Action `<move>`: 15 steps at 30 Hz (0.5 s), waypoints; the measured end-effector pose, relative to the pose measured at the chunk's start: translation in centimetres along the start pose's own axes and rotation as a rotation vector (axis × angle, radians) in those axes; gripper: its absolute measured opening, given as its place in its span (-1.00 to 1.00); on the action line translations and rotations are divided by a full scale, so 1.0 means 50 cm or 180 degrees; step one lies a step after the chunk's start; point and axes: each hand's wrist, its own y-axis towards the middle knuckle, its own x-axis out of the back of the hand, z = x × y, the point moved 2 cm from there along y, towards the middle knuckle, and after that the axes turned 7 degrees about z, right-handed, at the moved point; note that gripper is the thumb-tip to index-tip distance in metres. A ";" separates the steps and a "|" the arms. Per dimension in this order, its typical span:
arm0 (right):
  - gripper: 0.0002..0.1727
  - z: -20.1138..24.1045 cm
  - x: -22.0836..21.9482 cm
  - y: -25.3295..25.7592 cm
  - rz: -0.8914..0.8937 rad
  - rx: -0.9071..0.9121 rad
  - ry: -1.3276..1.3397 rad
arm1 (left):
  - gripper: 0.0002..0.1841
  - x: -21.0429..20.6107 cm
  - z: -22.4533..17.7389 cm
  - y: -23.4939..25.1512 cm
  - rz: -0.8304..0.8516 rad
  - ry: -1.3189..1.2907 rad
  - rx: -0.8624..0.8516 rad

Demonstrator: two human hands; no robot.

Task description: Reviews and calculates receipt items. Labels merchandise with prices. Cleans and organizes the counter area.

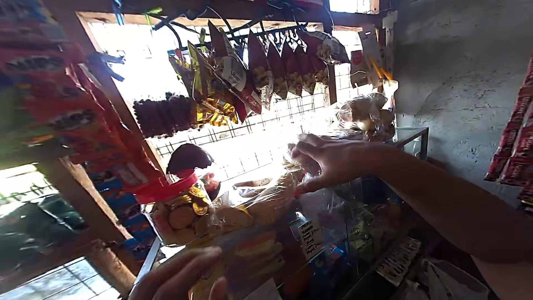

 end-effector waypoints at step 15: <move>-0.23 0.007 -0.021 0.022 -0.0093 -0.0202 -0.0154 | -0.60 -0.118 0.001 0.128 0.0149 0.2135 -0.0463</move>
